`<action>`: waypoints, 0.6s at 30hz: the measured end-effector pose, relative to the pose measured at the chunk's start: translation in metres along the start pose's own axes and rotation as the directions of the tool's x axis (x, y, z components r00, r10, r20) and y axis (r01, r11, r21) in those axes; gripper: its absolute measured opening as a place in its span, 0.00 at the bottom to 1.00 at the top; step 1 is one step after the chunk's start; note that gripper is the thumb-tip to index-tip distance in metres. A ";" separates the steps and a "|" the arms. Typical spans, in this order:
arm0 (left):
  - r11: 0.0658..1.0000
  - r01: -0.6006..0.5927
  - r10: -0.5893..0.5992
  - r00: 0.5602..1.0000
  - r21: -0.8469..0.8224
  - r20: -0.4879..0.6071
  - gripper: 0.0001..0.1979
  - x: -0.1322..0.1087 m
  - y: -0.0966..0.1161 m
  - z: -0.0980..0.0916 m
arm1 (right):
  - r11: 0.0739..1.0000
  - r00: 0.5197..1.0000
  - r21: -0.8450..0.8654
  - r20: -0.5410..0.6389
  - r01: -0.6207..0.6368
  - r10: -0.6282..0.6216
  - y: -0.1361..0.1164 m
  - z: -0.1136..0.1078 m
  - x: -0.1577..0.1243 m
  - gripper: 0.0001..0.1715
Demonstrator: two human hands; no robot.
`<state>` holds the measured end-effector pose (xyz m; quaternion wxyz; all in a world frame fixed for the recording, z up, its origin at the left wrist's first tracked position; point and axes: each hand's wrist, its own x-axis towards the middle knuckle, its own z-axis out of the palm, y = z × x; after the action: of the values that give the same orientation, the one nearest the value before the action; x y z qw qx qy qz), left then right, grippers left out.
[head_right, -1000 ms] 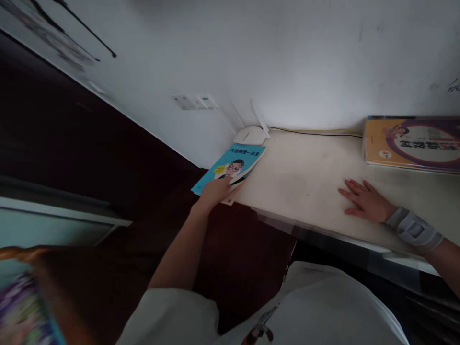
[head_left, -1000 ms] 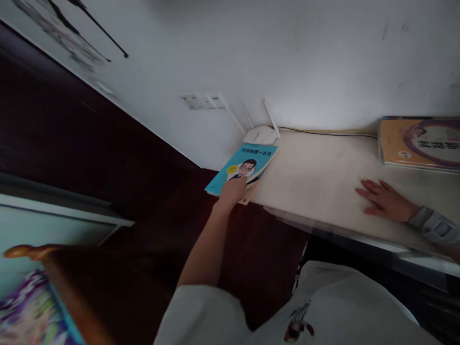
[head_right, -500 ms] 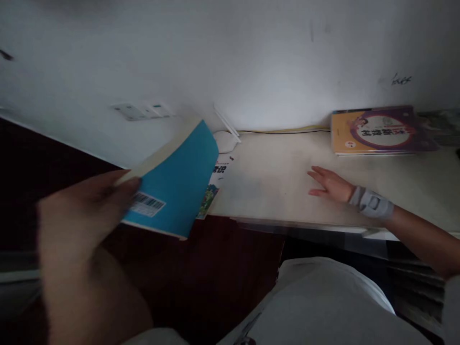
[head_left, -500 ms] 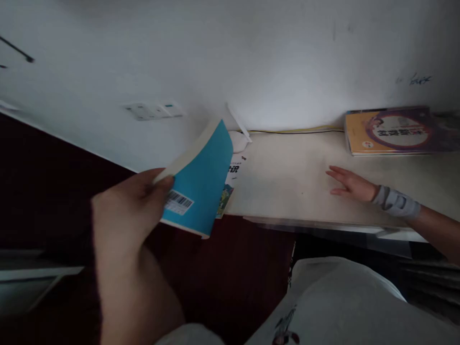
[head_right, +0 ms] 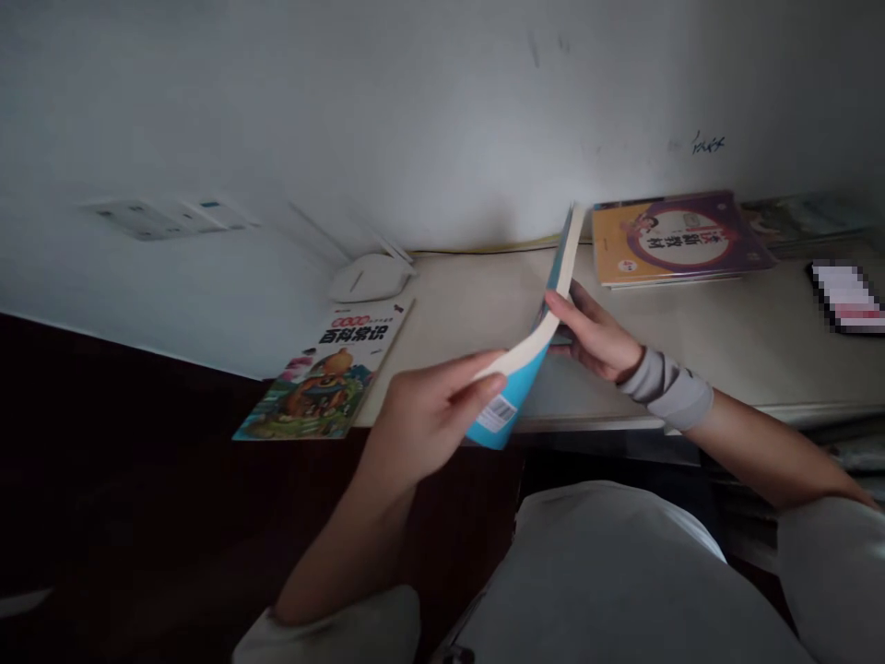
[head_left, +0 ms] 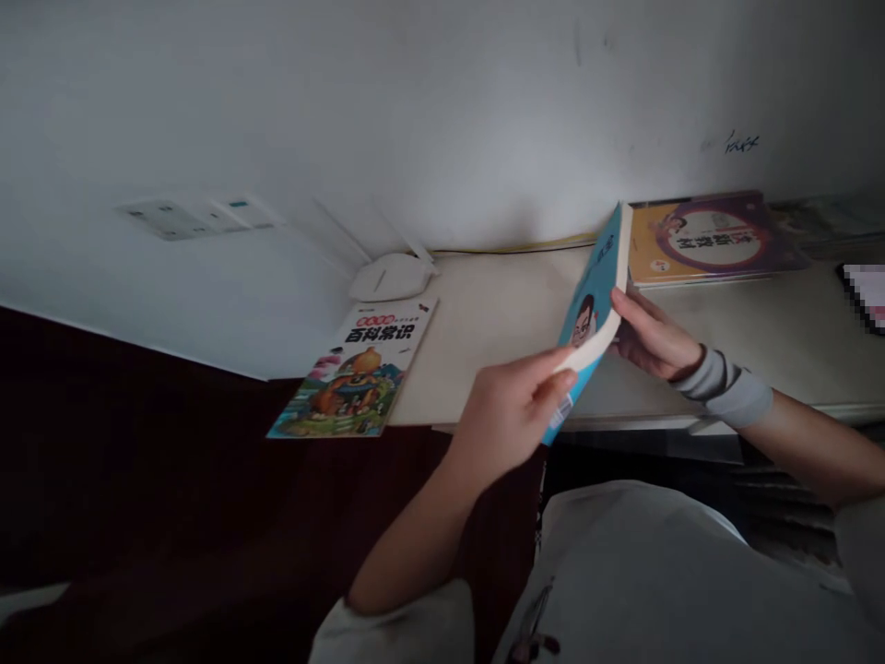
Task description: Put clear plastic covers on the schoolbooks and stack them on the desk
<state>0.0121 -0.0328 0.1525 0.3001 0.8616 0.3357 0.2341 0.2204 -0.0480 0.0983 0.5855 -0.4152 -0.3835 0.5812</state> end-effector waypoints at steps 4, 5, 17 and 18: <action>0.883 0.203 -0.198 0.979 -0.423 0.056 0.22 0.014 -0.022 0.013 | 0.999 0.993 0.047 -0.118 0.003 0.003 0.009 -0.012 -0.014 0.40; 0.831 0.244 -0.230 0.969 -0.499 0.091 0.22 0.014 -0.027 0.020 | 0.998 0.991 0.059 -0.131 0.008 -0.001 0.013 -0.013 -0.017 0.39; 0.369 0.436 -0.404 0.871 -0.821 0.280 0.18 0.003 -0.043 0.059 | 0.995 0.992 0.099 -0.124 0.026 -0.013 0.032 -0.023 -0.025 0.37; 0.360 0.439 -0.409 0.868 -0.823 0.283 0.18 0.003 -0.043 0.059 | 0.996 0.993 0.087 -0.121 0.029 -0.018 0.033 -0.024 -0.025 0.37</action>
<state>0.0311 -0.0263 0.0825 0.7469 0.4763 0.3757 0.2723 0.2300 -0.0746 0.0602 0.6320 -0.4185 -0.3265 0.5647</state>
